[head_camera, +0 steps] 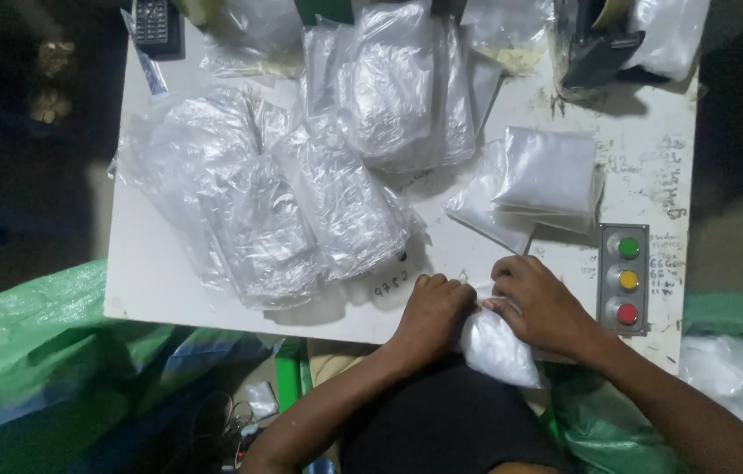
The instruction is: The worker is manually folding individual plastic bags and organizing them into neat stacks on a work surface.
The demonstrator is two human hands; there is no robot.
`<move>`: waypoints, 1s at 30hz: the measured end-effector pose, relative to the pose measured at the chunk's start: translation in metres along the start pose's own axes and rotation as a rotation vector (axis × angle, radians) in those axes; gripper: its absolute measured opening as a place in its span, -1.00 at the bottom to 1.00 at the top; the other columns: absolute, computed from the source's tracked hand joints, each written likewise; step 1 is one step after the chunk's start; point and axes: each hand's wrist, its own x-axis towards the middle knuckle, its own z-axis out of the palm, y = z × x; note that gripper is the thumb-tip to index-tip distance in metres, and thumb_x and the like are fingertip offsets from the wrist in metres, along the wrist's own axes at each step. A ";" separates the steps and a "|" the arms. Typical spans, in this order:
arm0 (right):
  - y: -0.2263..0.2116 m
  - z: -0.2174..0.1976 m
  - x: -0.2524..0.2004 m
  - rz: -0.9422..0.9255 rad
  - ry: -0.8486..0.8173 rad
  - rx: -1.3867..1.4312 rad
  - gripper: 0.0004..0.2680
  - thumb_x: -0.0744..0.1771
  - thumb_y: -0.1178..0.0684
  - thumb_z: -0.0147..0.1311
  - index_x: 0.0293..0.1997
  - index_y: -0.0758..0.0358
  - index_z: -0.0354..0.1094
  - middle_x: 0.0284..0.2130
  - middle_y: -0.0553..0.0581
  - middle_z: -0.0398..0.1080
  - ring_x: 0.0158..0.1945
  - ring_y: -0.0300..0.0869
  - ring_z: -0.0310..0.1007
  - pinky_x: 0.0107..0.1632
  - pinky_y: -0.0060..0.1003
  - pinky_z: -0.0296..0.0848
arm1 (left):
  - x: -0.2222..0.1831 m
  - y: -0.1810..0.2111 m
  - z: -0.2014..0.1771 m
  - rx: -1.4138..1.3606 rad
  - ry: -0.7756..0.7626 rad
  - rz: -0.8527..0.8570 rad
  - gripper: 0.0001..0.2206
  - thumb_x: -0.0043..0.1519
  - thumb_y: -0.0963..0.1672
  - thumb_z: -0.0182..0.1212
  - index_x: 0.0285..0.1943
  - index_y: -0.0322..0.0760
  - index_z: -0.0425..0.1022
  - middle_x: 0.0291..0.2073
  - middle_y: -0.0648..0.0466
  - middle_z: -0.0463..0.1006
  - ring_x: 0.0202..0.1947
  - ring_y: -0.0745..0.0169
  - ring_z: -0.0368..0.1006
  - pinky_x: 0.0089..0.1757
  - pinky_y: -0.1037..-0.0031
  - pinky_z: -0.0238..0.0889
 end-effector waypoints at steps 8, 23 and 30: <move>-0.036 -0.035 -0.016 0.042 -0.110 0.439 -0.76 0.42 -0.15 -0.09 -0.27 0.16 0.38 -0.09 0.18 0.50 -0.02 0.13 0.60 -0.04 -0.06 0.59 | 0.007 -0.001 -0.052 -0.557 -0.146 -0.185 -0.55 0.15 0.04 0.38 0.11 -0.28 0.56 -0.05 -0.23 0.52 -0.15 -0.29 0.44 -0.12 0.00 0.30; 0.135 -0.158 0.128 0.369 0.926 0.204 -0.75 0.56 -0.03 -0.20 0.04 0.33 0.39 -0.09 0.28 0.34 -0.14 -0.04 0.37 -0.22 -0.18 0.36 | -0.047 0.015 -0.083 -0.340 0.587 0.026 -0.80 0.17 -0.21 0.32 -0.03 -0.32 0.62 -0.34 -0.03 0.51 -0.35 0.07 0.45 -0.32 0.37 0.31; 0.154 -0.178 0.167 0.478 0.806 0.320 -0.85 0.46 0.01 0.24 -0.07 0.29 0.54 -0.14 0.31 0.53 -0.16 0.05 0.54 -0.27 -0.06 0.53 | -0.051 -0.001 -0.057 -0.053 0.602 0.176 -0.71 0.12 -0.21 0.33 0.02 -0.39 0.51 -0.34 -0.14 0.50 -0.39 0.00 0.42 -0.41 0.34 0.29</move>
